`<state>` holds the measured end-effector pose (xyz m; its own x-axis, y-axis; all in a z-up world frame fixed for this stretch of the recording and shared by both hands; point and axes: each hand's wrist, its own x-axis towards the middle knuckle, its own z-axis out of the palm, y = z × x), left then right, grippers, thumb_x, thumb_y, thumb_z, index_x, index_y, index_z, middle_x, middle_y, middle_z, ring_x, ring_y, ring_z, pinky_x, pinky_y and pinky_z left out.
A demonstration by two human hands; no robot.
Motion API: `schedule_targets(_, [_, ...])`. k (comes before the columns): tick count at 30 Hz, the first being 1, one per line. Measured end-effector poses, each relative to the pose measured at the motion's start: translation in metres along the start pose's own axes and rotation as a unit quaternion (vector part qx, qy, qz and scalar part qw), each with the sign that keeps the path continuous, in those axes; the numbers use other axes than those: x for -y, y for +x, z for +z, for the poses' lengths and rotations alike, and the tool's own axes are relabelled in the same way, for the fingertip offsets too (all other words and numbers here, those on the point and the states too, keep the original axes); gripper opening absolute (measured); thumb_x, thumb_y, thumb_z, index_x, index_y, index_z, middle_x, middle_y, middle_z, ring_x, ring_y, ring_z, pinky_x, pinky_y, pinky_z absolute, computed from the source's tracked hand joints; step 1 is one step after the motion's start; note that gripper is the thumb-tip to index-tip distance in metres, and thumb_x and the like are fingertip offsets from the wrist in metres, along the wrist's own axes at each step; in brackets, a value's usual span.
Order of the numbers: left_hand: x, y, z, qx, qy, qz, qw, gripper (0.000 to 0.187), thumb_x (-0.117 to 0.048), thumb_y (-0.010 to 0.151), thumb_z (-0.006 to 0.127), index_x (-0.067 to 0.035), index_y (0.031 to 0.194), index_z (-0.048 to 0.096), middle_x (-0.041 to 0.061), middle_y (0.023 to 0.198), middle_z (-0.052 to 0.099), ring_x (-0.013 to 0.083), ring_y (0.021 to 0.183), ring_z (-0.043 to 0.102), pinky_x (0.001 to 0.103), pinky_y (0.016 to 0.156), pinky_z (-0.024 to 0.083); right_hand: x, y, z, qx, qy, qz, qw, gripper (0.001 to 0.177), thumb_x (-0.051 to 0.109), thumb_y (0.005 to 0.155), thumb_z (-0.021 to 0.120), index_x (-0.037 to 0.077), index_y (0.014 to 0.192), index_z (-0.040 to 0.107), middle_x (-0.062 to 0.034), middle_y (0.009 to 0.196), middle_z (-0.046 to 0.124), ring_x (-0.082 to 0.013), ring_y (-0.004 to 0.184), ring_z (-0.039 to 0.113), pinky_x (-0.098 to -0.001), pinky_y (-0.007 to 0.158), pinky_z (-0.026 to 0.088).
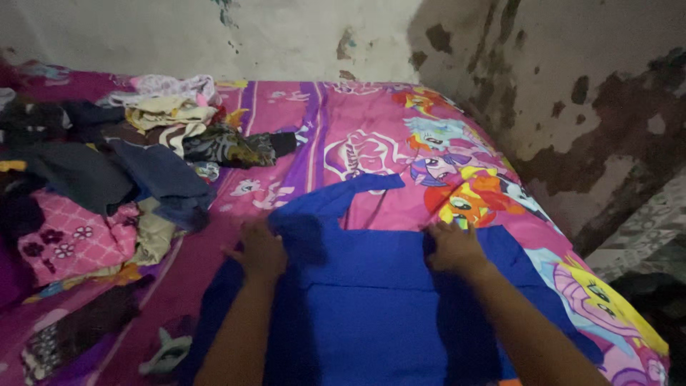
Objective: The person folds various pieces of clothing on a bed, including shirts and pants, and places them into a nearby drawer. The person handles each item individually, smoothing and folding them before stacking them.
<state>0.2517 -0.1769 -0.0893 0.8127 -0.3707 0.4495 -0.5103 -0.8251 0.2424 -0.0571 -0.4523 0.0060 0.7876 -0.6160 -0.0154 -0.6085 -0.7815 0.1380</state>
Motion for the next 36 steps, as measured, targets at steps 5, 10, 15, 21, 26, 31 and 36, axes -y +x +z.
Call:
schedule_targets(5, [-0.003, 0.012, -0.042, 0.099, -0.102, -0.099, 0.985, 0.076, -0.029, 0.072, 0.076, -0.012, 0.143, 0.054, 0.019, 0.132, 0.065, 0.0416, 0.125, 0.059, 0.071, 0.110, 0.030, -0.026, -0.014, -0.012, 0.015, -0.036, -0.004, 0.999, 0.055, 0.035, 0.085, 0.068, 0.036, 0.139, 0.058, -0.0048, 0.125, 0.068, -0.0228, 0.122, 0.064, -0.0667, 0.118, 0.027])
schedule_targets(10, [0.008, 0.002, -0.077, 0.040, -0.333, -0.034, 0.942, 0.036, -0.020, 0.072, 0.068, -0.008, 0.105, 0.075, 0.021, 0.099, 0.075, 0.0376, 0.097, 0.073, 0.051, 0.089, 0.057, -0.074, -0.051, -0.003, -0.101, -0.077, -0.038, 0.991, 0.032, 0.030, 0.084, 0.070, 0.023, 0.115, 0.067, -0.0001, 0.114, 0.070, -0.0195, 0.120, 0.065, -0.0674, 0.114, 0.030])
schedule_targets(15, [0.057, -0.031, -0.085, 0.041, -0.392, 0.056, 0.917, 0.040, -0.014, 0.069, 0.062, -0.009, 0.106, 0.076, 0.019, 0.095, 0.077, 0.0345, 0.092, 0.077, 0.045, 0.080, 0.057, -0.109, -0.117, 0.009, -0.169, -0.038, -0.045, 0.984, 0.035, 0.031, 0.079, 0.073, 0.022, 0.113, 0.069, -0.0018, 0.107, 0.070, -0.0214, 0.113, 0.066, -0.0641, 0.115, 0.033])
schedule_targets(21, [0.098, -0.121, -0.111, 0.086, -0.250, 0.115, 0.958, 0.049, -0.033, 0.067, 0.078, -0.006, 0.109, 0.077, 0.024, 0.104, 0.074, 0.0416, 0.099, 0.072, 0.050, 0.084, 0.054, -0.104, -0.190, 0.021, -0.138, 0.031, -0.086, 0.986, 0.041, 0.024, 0.078, 0.072, 0.028, 0.118, 0.069, 0.0001, 0.116, 0.072, -0.0230, 0.116, 0.066, -0.0488, 0.104, 0.049])
schedule_targets(26, [0.068, -0.132, -0.146, 0.153, -0.251, -0.010, 0.956, 0.048, -0.056, 0.093, 0.064, -0.011, 0.100, 0.078, 0.017, 0.093, 0.077, 0.0359, 0.089, 0.075, 0.049, 0.083, 0.055, -0.048, -0.174, -0.022, -0.055, -0.019, -0.071, 0.996, 0.062, 0.009, 0.075, 0.069, 0.028, 0.134, 0.064, -0.0069, 0.127, 0.066, -0.0298, 0.122, 0.061, -0.0505, 0.101, 0.047])
schedule_targets(31, [0.028, -0.126, -0.170, -0.056, -0.321, 0.078, 0.942, 0.026, -0.037, 0.086, 0.071, -0.012, 0.089, 0.072, 0.012, 0.085, 0.075, 0.0312, 0.081, 0.073, 0.044, 0.074, 0.055, 0.127, -0.116, -0.065, -0.210, 0.204, -0.354, 0.888, 0.040, 0.007, 0.078, 0.067, 0.005, 0.118, 0.069, -0.0184, 0.122, 0.070, -0.0372, 0.116, 0.065, -0.0449, 0.104, 0.049])
schedule_targets(36, [0.031, -0.123, -0.176, -0.054, -0.425, 0.163, 0.889, 0.023, -0.025, 0.082, 0.076, -0.008, 0.092, 0.065, 0.010, 0.078, 0.072, 0.0250, 0.074, 0.073, 0.039, 0.068, 0.054, 0.242, -0.081, -0.097, -0.196, 0.104, -0.434, 0.873, 0.029, 0.009, 0.084, 0.061, 0.004, 0.110, 0.070, -0.0192, 0.110, 0.068, -0.0378, 0.117, 0.060, -0.0746, 0.107, 0.022])
